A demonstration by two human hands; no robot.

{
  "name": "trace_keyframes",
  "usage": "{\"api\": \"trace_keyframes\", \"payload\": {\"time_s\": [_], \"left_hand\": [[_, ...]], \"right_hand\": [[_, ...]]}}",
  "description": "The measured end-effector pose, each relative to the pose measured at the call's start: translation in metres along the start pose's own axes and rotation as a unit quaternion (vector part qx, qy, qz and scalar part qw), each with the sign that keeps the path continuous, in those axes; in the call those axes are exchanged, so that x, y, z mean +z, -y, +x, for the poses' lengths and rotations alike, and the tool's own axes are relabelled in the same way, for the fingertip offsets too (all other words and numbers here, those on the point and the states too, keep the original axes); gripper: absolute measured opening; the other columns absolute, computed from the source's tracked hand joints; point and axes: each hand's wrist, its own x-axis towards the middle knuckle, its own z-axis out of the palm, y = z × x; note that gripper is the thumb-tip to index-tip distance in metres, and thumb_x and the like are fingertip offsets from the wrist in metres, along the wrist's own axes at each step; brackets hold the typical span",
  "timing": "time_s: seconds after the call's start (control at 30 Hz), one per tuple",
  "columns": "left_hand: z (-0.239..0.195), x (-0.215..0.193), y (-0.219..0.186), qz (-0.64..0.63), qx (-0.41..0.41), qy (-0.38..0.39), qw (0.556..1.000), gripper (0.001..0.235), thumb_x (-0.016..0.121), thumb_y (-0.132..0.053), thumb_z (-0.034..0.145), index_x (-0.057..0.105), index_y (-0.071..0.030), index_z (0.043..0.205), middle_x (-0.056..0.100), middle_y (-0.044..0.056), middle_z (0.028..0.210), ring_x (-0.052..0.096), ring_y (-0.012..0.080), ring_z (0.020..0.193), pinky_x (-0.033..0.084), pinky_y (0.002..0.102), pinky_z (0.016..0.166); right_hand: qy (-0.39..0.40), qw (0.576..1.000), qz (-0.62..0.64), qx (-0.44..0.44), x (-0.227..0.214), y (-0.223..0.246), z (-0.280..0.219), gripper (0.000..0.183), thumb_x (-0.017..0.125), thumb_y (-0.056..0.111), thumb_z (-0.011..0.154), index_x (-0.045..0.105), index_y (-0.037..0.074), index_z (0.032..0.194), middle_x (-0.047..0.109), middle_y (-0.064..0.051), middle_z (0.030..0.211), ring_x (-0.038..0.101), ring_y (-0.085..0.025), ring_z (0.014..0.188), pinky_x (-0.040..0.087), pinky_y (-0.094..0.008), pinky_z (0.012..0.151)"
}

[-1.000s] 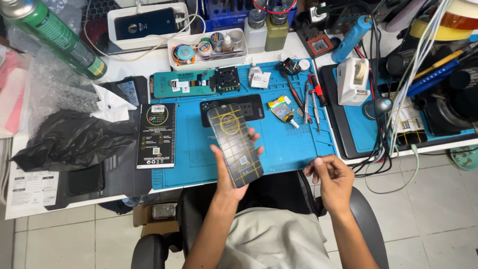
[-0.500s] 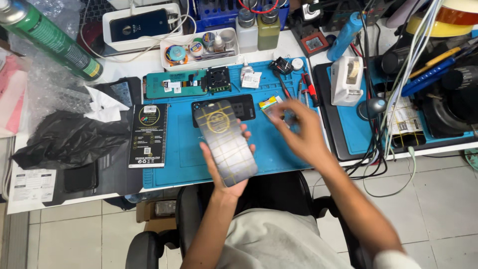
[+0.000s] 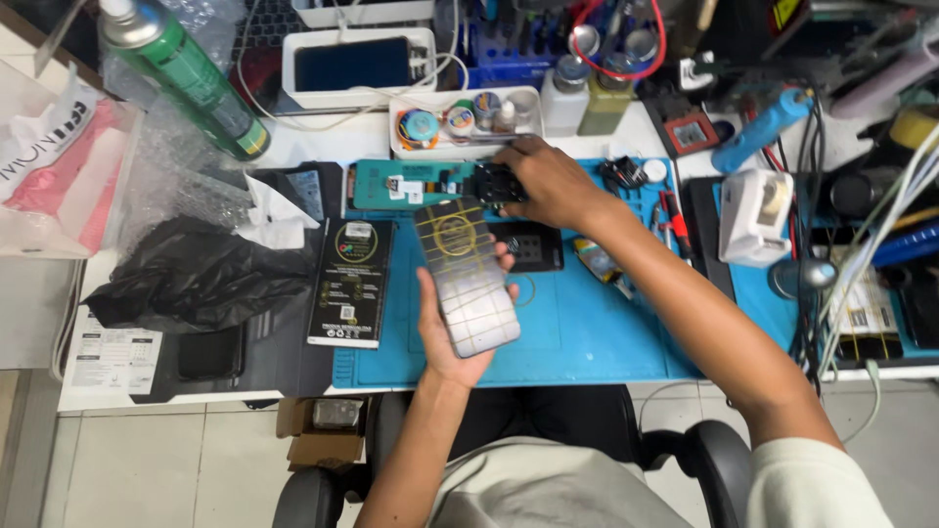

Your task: The person wraps multiple yellow rubber bands around a smartphone to secure its back cover. They then use a small green fan to blow air onto the phone, likely to help the adhesive set.

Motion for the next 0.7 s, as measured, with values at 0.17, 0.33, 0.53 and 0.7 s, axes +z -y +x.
{"api": "trace_keyframes", "payload": {"time_s": [0.17, 0.33, 0.53, 0.7], "left_hand": [[0.016, 0.009, -0.004, -0.005, -0.033, 0.025, 0.999, 0.079, 0.042, -0.061, 0.105, 0.041, 0.001, 0.154, 0.057, 0.02, 0.143, 0.057, 0.0273, 0.127, 0.052, 0.044, 0.101], [0.024, 0.011, 0.002, -0.013, -0.071, 0.052, 0.996, 0.08, 0.036, -0.061, 0.108, 0.041, 0.004, 0.156, 0.058, 0.021, 0.142, 0.058, 0.0281, 0.124, 0.053, 0.043, 0.1], [0.02, 0.011, 0.013, -0.001, -0.118, 0.025, 0.993, 0.075, 0.033, -0.058, 0.109, 0.045, 0.003, 0.152, 0.061, 0.022, 0.137, 0.063, 0.0294, 0.117, 0.056, 0.042, 0.096], [0.018, 0.018, 0.011, -0.005, -0.126, 0.021, 0.992, 0.07, 0.03, -0.056, 0.114, 0.054, 0.003, 0.143, 0.066, 0.022, 0.123, 0.071, 0.0344, 0.105, 0.062, 0.043, 0.076]], "right_hand": [[-0.021, 0.994, 0.103, 0.023, -0.038, 0.003, -0.011, 0.072, 0.09, 0.019, 0.071, 0.056, 0.001, 0.132, 0.059, -0.022, 0.127, 0.059, -0.039, 0.118, 0.048, -0.044, 0.1], [-0.124, 0.98, 0.157, 0.02, -0.088, 0.014, -0.041, 0.069, 0.089, 0.013, 0.073, 0.054, 0.001, 0.132, 0.061, -0.015, 0.128, 0.064, -0.026, 0.119, 0.053, -0.038, 0.098], [-0.094, 0.946, 0.31, 0.009, -0.117, 0.045, -0.074, 0.072, 0.087, 0.009, 0.074, 0.051, 0.002, 0.136, 0.057, -0.014, 0.139, 0.057, -0.025, 0.134, 0.048, -0.041, 0.115], [-0.063, 0.926, 0.367, -0.067, -0.124, 0.055, -0.081, 0.073, 0.088, 0.011, 0.073, 0.051, 0.002, 0.134, 0.058, -0.014, 0.137, 0.06, -0.026, 0.134, 0.047, -0.041, 0.118]]}}
